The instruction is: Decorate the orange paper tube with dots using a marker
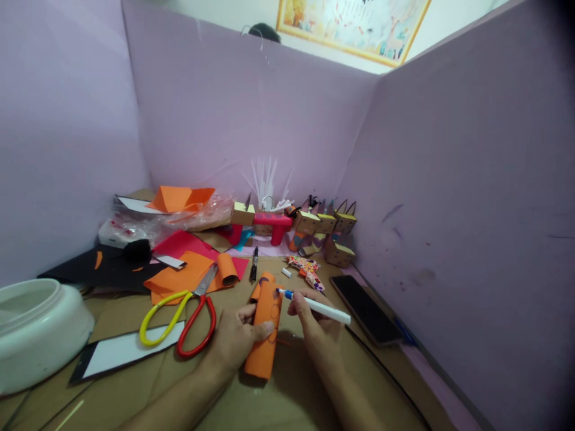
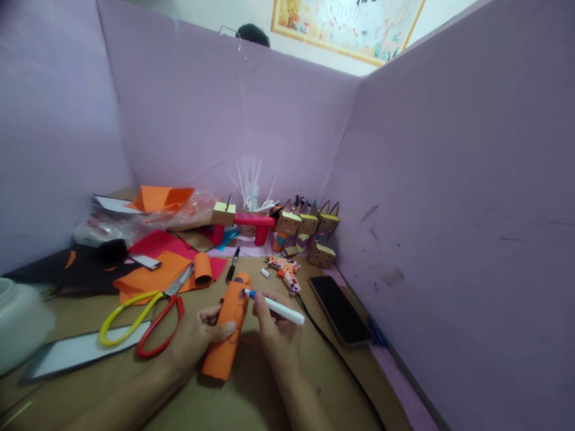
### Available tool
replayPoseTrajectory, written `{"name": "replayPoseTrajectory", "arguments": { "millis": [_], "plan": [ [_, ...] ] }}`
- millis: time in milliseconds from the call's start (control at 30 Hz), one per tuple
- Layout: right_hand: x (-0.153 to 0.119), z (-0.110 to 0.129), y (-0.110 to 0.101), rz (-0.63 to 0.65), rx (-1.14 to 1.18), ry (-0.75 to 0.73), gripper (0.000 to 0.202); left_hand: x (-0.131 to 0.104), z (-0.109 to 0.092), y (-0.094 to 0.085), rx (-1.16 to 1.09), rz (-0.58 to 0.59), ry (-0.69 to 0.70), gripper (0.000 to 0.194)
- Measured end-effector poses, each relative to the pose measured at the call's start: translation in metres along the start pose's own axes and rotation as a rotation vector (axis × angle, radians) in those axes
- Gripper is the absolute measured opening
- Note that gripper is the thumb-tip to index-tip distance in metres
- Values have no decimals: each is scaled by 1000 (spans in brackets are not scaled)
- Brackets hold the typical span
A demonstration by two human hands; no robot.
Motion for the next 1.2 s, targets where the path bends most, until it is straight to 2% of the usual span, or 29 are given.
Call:
{"name": "replayPoseTrajectory", "arguments": {
  "millis": [433,1000,1200],
  "plan": [
    [0,2,1,-9,28,6,25,1,0,-1,-7,3,-1,30],
    [-2,2,3,59,16,-8,22,1,-2,0,20,20,22,24],
    [-1,1,-1,-11,11,-21,22,-1,-2,1,-8,7,4,27]
  ]
}}
Point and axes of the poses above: each hand's wrist, its own x-axis towards the middle knuckle, its own y-axis out of the palm, z = x × y, the point moved 5 cm from there along x, towards the middle knuckle, and after that the axes turned 15 degrees about -x, right-handed, at the moved point
